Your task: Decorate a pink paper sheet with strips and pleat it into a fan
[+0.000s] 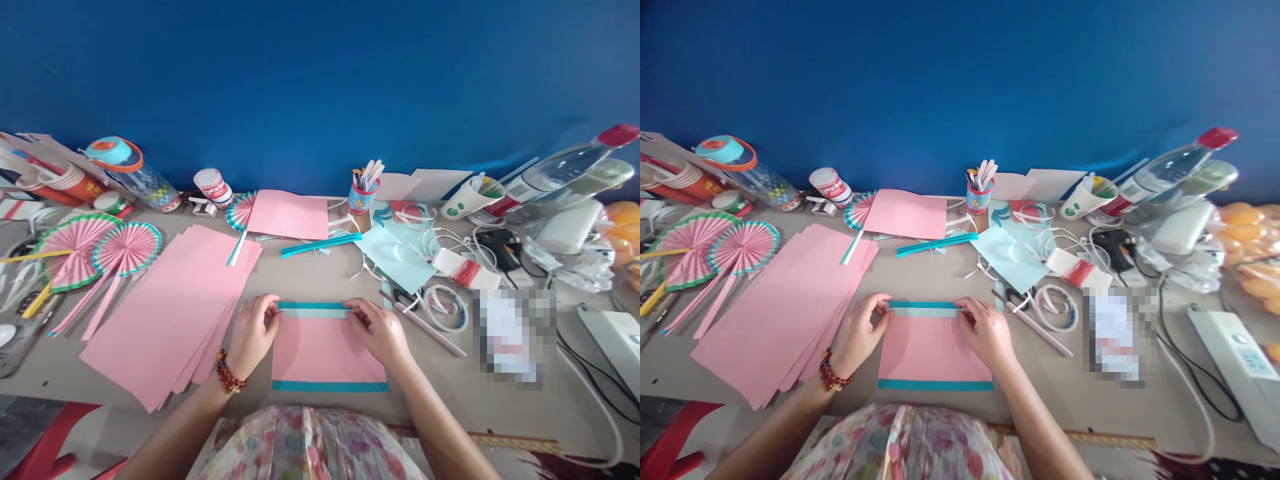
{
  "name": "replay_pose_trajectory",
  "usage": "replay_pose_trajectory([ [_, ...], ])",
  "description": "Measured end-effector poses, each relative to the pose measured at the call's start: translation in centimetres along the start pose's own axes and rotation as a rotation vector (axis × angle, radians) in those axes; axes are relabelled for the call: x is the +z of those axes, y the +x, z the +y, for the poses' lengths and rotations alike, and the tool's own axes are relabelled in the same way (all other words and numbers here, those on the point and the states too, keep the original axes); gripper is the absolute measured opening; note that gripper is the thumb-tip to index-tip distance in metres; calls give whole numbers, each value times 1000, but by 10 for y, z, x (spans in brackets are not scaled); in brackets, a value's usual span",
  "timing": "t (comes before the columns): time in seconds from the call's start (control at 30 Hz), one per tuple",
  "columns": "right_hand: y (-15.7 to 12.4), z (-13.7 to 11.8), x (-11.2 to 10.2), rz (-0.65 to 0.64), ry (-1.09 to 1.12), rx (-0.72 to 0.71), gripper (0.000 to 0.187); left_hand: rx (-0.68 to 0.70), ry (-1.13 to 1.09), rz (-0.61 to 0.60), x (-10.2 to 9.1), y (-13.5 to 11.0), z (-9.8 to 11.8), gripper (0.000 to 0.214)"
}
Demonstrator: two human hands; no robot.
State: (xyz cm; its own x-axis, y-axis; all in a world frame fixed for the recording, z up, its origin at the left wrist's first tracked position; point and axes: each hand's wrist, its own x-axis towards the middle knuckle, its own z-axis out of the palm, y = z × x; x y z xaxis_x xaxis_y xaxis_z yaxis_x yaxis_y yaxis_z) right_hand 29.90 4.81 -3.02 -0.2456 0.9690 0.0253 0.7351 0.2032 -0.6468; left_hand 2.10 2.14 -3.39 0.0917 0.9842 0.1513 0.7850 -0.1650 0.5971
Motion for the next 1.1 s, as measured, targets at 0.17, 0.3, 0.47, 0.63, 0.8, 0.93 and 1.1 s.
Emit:
replay_pose_trajectory([
  [0.17,1,-1,2,15,-29,-14,20,20,27,10,2,0,-1,21],
  [0.3,1,-1,3,20,-53,-33,20,26,40,8,3,0,-1,22],
  [0.47,1,-2,3,33,-71,-44,20,28,49,4,4,0,-3,23],
  [0.63,0,-2,5,26,-88,-32,20,35,57,6,4,0,-3,24],
  [0.8,0,-1,5,25,-82,-32,20,31,47,1,3,0,-3,24],
  [0.93,0,-3,4,23,-89,-33,20,31,43,-2,4,0,-3,24],
  [1.1,1,-4,3,29,-91,-39,20,31,26,8,4,-1,-4,26],
])
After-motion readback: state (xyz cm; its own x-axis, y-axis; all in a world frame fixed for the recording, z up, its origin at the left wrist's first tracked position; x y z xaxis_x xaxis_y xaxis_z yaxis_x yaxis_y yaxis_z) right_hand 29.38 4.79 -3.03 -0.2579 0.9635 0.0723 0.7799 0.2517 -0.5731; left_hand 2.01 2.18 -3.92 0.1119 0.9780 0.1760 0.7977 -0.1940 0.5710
